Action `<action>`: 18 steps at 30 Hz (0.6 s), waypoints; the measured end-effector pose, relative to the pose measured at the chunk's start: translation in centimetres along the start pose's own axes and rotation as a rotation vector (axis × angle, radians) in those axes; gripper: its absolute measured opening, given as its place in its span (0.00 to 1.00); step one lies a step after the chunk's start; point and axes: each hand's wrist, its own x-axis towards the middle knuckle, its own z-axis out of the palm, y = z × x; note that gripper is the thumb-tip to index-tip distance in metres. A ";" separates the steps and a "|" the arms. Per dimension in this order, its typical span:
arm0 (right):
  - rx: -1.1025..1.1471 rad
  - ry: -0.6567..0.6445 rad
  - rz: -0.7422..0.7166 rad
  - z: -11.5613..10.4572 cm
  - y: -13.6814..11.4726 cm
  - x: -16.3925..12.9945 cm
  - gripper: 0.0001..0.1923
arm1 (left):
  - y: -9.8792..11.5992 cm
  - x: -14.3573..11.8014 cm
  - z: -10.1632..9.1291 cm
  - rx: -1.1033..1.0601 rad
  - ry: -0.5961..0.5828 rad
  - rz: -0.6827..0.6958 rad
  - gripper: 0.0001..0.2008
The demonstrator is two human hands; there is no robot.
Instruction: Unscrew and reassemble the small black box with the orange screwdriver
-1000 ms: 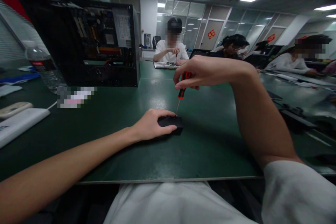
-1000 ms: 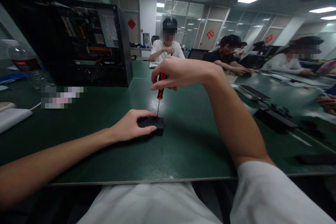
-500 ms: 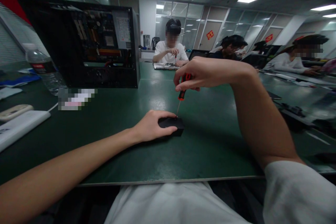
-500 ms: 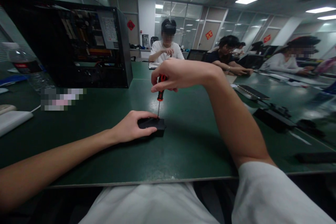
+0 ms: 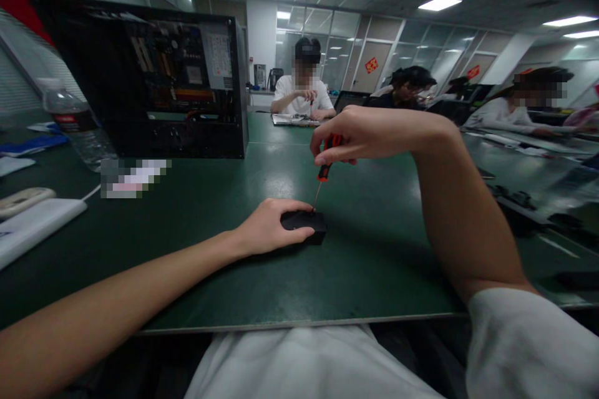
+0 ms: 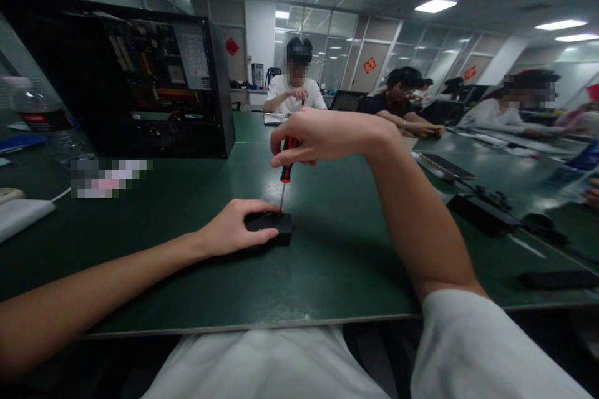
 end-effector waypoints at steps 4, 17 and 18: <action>-0.011 -0.007 0.005 0.0 0.0 0.0 0.22 | 0.0 0.0 -0.1 0.011 0.005 -0.001 0.21; -0.039 -0.011 -0.083 -0.1 -0.3 -0.7 0.16 | 0.0 -0.1 -1.0 -0.074 -0.067 -0.077 0.27; -0.053 -0.004 -0.098 -0.2 -0.4 -0.9 0.15 | -0.1 -0.3 -1.5 -0.103 -0.095 -0.082 0.30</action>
